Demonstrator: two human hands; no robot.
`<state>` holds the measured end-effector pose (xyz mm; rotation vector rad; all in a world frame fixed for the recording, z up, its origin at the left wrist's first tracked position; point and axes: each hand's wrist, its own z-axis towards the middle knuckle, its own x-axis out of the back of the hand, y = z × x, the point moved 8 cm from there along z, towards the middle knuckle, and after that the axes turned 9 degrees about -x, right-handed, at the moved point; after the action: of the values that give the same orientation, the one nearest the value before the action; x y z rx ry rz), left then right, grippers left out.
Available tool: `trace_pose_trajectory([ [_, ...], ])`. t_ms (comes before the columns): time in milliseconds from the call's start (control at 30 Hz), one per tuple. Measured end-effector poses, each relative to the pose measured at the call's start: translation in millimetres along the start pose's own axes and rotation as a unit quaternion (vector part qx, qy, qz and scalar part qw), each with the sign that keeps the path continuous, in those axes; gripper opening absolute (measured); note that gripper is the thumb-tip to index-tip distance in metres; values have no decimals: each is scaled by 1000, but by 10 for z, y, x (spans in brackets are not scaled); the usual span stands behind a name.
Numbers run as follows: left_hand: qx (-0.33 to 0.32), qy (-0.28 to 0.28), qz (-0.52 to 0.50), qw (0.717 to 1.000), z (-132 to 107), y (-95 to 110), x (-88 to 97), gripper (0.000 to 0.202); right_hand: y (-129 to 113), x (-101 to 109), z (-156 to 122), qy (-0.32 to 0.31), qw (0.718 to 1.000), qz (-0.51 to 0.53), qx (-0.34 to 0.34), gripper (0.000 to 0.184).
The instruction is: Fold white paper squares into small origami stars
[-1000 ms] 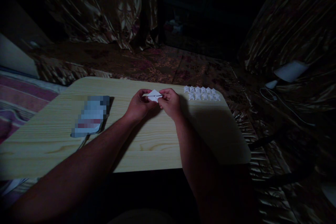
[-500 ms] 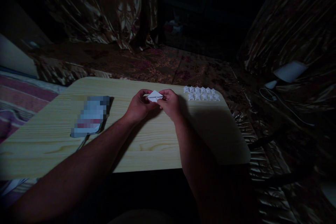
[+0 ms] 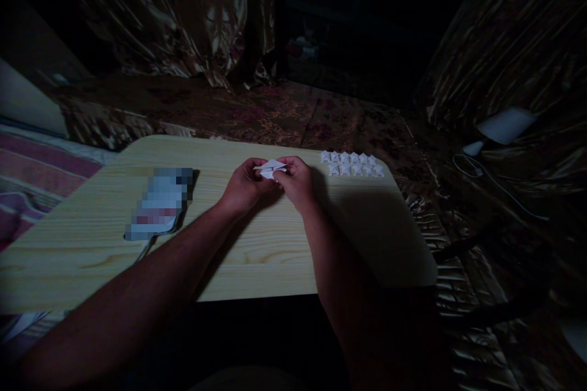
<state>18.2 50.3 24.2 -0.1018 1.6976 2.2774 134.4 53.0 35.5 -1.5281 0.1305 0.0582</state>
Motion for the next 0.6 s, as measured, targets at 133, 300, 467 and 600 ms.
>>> trace_pose_trajectory([
  [133, 3, 9, 2, 1000, 6, 10, 25, 52, -1, -13, 0, -11, 1000, 5, -1, 32],
  [300, -11, -4, 27, 1000, 3, 45, -7, 47, 5, 14, 28, 8, 1000, -3, 9, 33],
  [467, -25, 2, 20, 999, 9, 54, 11, 42, 8, 8, 21, 0, 1000, 0, 20, 33],
  [600, -19, 16, 22, 999, 27, 14, 63, 45, 27, -2, 9, -3, 1000, -9, -1, 32],
])
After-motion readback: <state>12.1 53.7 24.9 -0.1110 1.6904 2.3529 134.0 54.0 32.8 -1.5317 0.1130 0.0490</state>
